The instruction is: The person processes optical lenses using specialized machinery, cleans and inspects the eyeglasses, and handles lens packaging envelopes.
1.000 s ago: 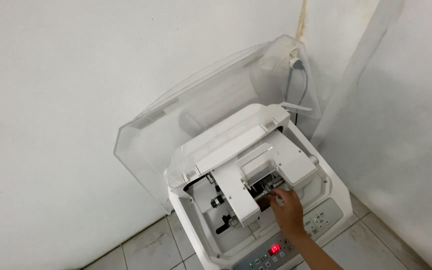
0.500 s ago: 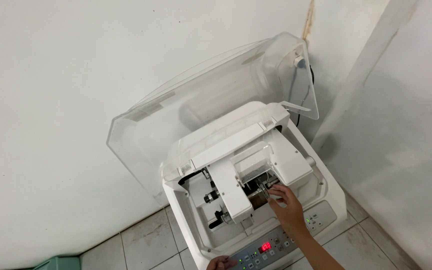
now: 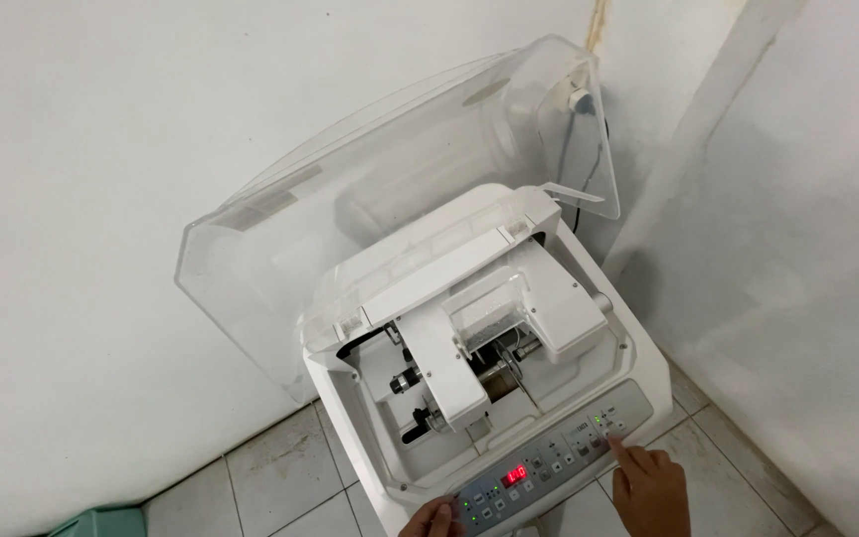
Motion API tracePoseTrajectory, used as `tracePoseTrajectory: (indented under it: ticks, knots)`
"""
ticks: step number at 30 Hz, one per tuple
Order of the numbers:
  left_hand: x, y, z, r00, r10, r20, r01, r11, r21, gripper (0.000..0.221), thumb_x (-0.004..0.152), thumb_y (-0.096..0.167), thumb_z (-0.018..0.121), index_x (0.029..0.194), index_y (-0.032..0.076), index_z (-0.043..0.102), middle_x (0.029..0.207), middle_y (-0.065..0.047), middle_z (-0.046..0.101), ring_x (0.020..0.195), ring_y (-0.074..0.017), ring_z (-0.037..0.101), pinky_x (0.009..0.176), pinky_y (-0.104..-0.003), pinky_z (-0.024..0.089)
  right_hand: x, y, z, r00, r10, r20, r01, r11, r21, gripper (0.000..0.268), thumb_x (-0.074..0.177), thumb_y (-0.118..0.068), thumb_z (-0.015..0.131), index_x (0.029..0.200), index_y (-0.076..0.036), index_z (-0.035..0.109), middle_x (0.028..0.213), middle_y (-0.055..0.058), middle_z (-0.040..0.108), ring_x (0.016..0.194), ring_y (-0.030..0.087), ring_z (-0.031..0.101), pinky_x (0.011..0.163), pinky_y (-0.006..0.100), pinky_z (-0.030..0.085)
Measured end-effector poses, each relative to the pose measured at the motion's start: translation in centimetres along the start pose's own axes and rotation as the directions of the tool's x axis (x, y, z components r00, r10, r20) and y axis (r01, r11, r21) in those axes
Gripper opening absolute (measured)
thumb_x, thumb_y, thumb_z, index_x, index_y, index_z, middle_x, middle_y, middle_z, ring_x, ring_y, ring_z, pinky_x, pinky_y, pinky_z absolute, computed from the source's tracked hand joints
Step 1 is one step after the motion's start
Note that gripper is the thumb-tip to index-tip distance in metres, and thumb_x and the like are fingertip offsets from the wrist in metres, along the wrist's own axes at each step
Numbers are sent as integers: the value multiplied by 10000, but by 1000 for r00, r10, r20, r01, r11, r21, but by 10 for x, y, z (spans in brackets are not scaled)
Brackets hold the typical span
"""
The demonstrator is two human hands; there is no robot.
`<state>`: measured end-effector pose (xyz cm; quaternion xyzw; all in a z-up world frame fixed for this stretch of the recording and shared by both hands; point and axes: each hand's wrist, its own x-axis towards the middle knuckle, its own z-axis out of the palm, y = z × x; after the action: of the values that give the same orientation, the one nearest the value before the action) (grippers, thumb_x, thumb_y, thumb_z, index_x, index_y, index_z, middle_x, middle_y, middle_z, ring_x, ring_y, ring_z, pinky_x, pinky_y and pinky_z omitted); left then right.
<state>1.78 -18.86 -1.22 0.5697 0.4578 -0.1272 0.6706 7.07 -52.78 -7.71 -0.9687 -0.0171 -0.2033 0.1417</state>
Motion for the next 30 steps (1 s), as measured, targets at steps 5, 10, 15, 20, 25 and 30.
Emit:
tracePoseTrajectory:
  ticks: [5, 10, 15, 20, 25, 30]
  knots:
    - [25, -11, 12, 997, 39, 70, -40, 999, 7, 227, 923, 98, 717, 1053, -43, 838, 849, -188, 784, 651, -267, 736, 733, -309, 644, 25, -43, -43, 957, -188, 221, 261, 888, -377, 445, 865, -299, 599, 1285, -179, 685, 967, -36, 691, 882, 231, 592, 733, 430, 453]
    - [-59, 70, 32, 984, 18, 178, -49, 985, 168, 142, 856, 83, 852, 845, 7, 733, 678, -148, 760, 591, -215, 735, 635, -262, 595, 47, -167, -93, 395, 185, 900, -849, 447, 281, 627, 870, -378, 756, 1480, -330, 618, 1111, -12, 770, 967, 118, 708, 889, 245, 559]
    - [-45, 89, 11, 972, 183, 146, -217, 938, 272, 379, 998, 310, 592, 706, 83, 676, 602, -85, 696, 559, -166, 598, 618, -288, 467, 34, -207, -76, 522, 238, 819, -851, 76, 520, 366, 917, 10, 649, 1250, -46, 791, 746, 209, 708, 561, 269, 602, 563, 357, 551]
    - [34, 130, -24, 818, 433, 379, -562, 461, 687, 699, 985, 603, 385, 1499, 132, 332, 1388, -113, 557, 1157, -296, 675, 826, -501, 649, 47, -192, -85, 389, 428, 815, -825, -231, 516, 263, 928, 215, 532, 1077, 192, 748, 723, 370, 629, 634, 433, 582, 581, 477, 487]
    - [96, 134, -21, 493, 416, 765, -850, 42, 525, 477, 1070, 490, 321, 1197, 66, 499, 1011, -135, 605, 707, -329, 620, 539, -474, 500, 41, -189, -91, 177, 725, 666, -762, -328, 559, 211, 968, 180, 478, 1048, 188, 673, 810, 337, 569, 662, 477, 537, 617, 508, 437]
    - [124, 117, -6, 533, 301, 791, -840, 299, 452, 328, 1074, 308, 278, 1051, 64, 496, 819, -108, 604, 653, -254, 572, 579, -407, 475, 3, -203, -75, 81, 754, 652, -741, -392, 545, 197, 984, 149, 514, 1057, 143, 697, 823, 320, 593, 703, 481, 578, 651, 509, 457]
